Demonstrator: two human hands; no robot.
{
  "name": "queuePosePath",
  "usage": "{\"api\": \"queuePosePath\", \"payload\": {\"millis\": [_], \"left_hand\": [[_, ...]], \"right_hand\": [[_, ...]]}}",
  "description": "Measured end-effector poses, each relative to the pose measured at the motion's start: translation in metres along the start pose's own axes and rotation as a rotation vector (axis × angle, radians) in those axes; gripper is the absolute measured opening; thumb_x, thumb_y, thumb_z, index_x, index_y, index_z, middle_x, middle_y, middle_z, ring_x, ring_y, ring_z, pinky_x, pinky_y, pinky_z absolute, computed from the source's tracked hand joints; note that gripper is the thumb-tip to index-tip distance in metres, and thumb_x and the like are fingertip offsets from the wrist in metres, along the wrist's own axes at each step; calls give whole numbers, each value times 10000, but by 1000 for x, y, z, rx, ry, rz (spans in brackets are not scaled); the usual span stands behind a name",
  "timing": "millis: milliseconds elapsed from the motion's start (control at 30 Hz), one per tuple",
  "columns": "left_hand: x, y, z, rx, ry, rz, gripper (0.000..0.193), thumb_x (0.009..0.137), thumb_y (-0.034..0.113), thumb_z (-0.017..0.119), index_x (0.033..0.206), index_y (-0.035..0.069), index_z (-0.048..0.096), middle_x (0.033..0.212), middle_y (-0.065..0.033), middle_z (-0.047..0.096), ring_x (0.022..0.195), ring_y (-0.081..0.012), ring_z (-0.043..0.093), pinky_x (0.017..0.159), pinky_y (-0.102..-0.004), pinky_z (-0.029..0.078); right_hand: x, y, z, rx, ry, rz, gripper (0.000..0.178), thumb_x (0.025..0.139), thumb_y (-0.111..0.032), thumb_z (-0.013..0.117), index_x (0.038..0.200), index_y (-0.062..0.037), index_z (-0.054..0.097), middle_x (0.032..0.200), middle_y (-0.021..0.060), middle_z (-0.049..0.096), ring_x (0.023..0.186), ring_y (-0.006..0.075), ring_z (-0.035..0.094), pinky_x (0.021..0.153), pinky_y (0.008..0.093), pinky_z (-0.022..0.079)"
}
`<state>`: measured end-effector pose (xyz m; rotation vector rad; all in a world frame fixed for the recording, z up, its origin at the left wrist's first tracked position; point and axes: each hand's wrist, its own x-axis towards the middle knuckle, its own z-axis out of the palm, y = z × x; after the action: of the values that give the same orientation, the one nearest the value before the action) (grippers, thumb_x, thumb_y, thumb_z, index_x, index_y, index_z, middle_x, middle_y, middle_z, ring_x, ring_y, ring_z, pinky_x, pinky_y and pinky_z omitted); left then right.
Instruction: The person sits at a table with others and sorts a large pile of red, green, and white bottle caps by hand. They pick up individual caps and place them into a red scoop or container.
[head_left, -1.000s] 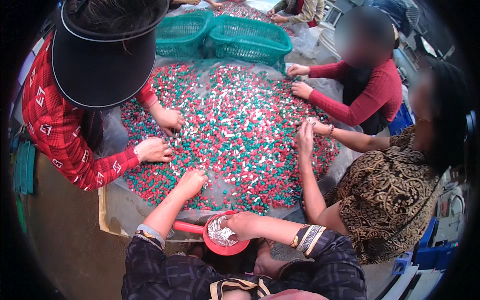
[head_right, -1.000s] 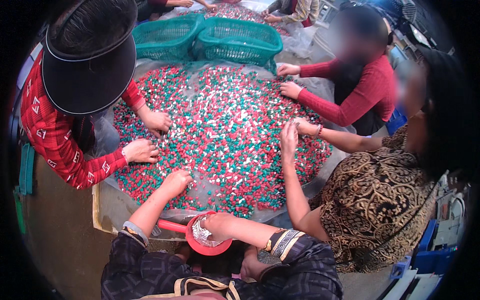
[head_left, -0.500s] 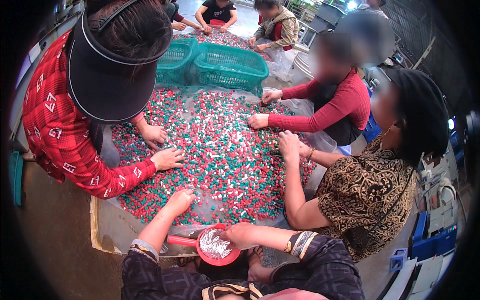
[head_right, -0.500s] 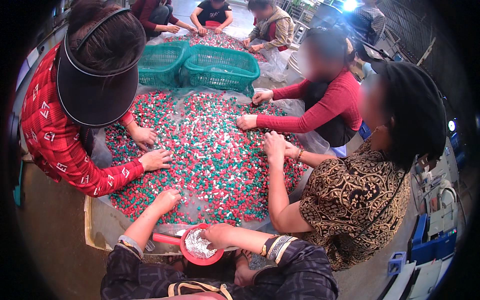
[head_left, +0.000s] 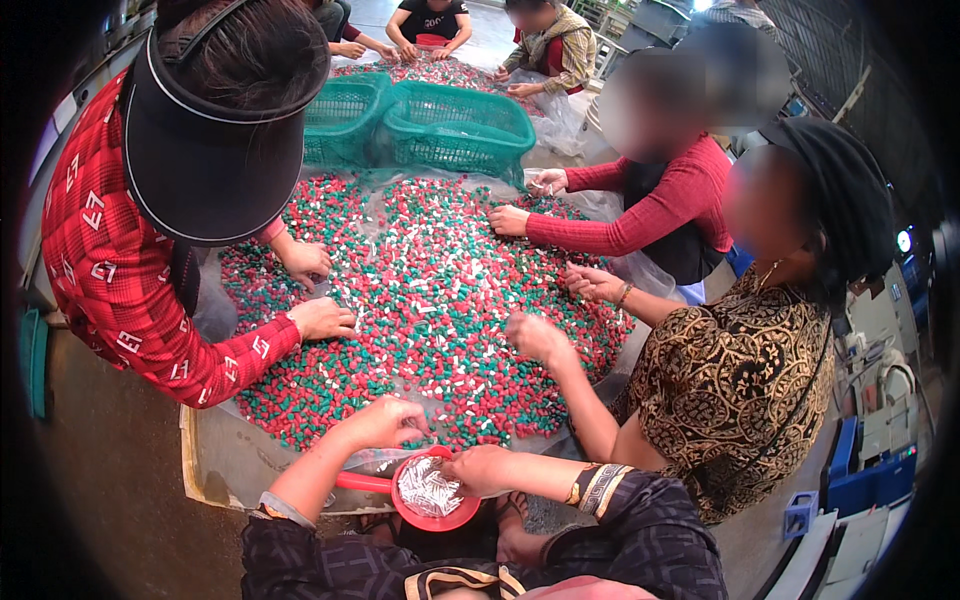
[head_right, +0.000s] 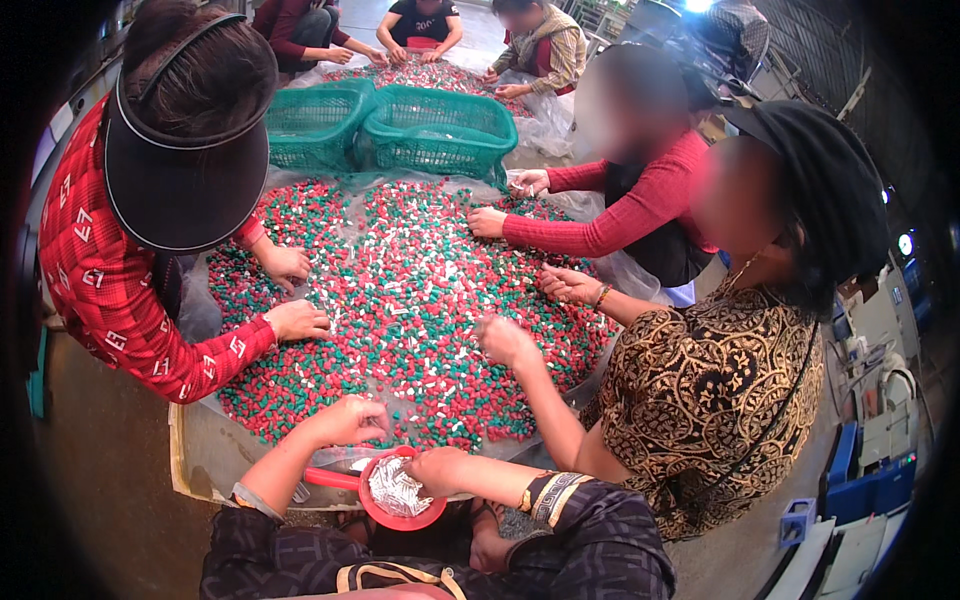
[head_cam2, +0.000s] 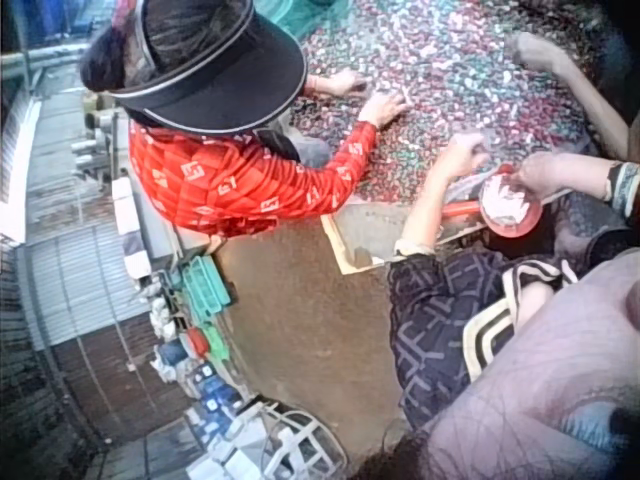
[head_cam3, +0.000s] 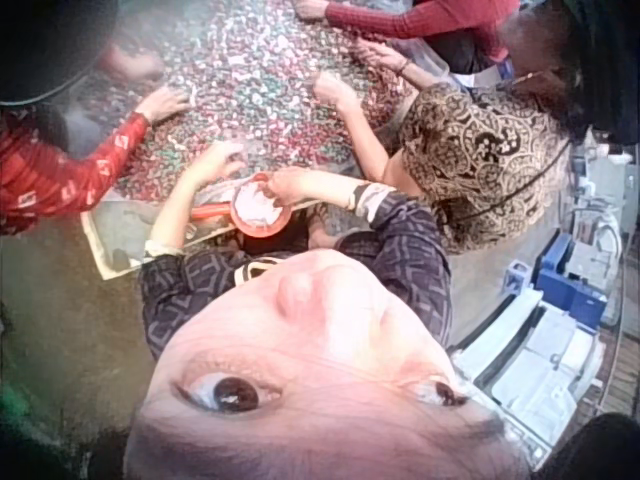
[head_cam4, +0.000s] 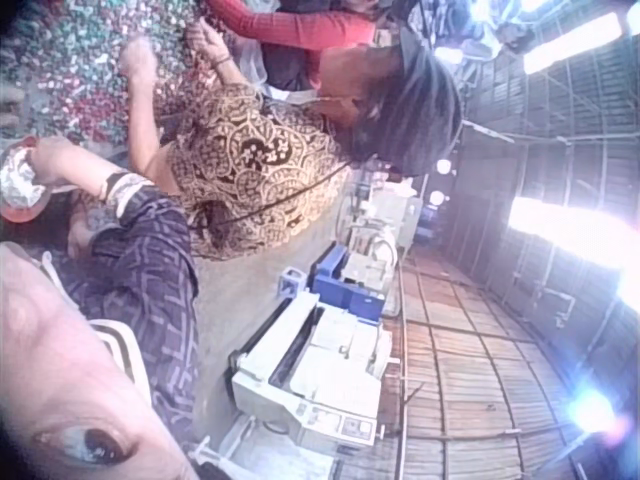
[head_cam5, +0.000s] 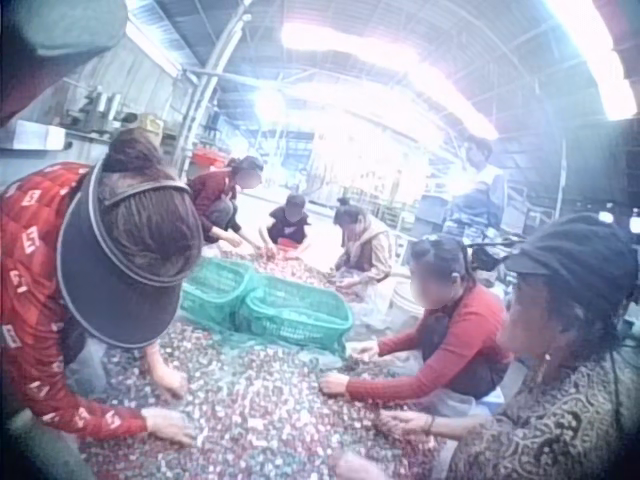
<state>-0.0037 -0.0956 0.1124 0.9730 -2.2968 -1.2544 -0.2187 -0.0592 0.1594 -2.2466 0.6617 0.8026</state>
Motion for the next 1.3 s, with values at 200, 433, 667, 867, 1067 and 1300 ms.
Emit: {"api": "queuePosePath", "payload": {"millis": [200, 433, 667, 867, 1067, 1300], "left_hand": [[0, 12, 14, -164, -398, 36, 132, 727, 73, 668, 856, 52, 652, 781, -99, 677, 729, -226, 655, 660, -358, 506], [1, 20, 35, 3, -595, 18, 121, 744, 86, 644, 863, 64, 635, 786, -79, 661, 745, -229, 644, 677, -357, 491], [5, 18, 43, 26, -628, -19, 112, 743, 64, 622, 854, 54, 631, 778, -91, 658, 745, -252, 644, 675, -383, 489], [2, 34, 32, 49, -624, -49, 212, 722, 54, 614, 929, 60, 656, 813, -106, 676, 770, -265, 655, 685, -393, 500], [-4, 32, 29, 90, -577, -69, 257, 726, 59, 614, 976, 87, 669, 835, -130, 675, 795, -301, 649, 709, -412, 502], [2, 41, 31, 155, -564, -87, 310, 720, 70, 604, 1017, 130, 674, 829, -139, 668, 792, -318, 641, 699, -433, 499]], "right_hand": [[5, 10, 8, -2, 12, 3, 409, 794, -289, 638, 1111, -48, 544, 1005, 167, 627, 963, 309, 616, 809, 422, 498], [8, 12, 13, -28, 28, -15, 365, 810, -268, 591, 1098, -50, 542, 979, 169, 626, 921, 312, 630, 792, 420, 504], [7, 17, 16, 2, 35, -37, 386, 806, -281, 601, 1096, -33, 537, 994, 179, 621, 956, 312, 617, 831, 412, 488], [5, 14, 11, 28, 20, -18, 382, 809, -279, 613, 1125, -74, 550, 1031, 146, 620, 974, 308, 612, 837, 414, 486], [7, 10, 6, 74, 4, 7, 388, 811, -296, 628, 1111, -63, 548, 1048, 150, 629, 1010, 294, 602, 847, 410, 486], [3, 16, 8, 63, 97, -15, 302, 821, -226, 584, 1065, -50, 574, 984, 154, 646, 965, 296, 622, 821, 400, 498]]}}
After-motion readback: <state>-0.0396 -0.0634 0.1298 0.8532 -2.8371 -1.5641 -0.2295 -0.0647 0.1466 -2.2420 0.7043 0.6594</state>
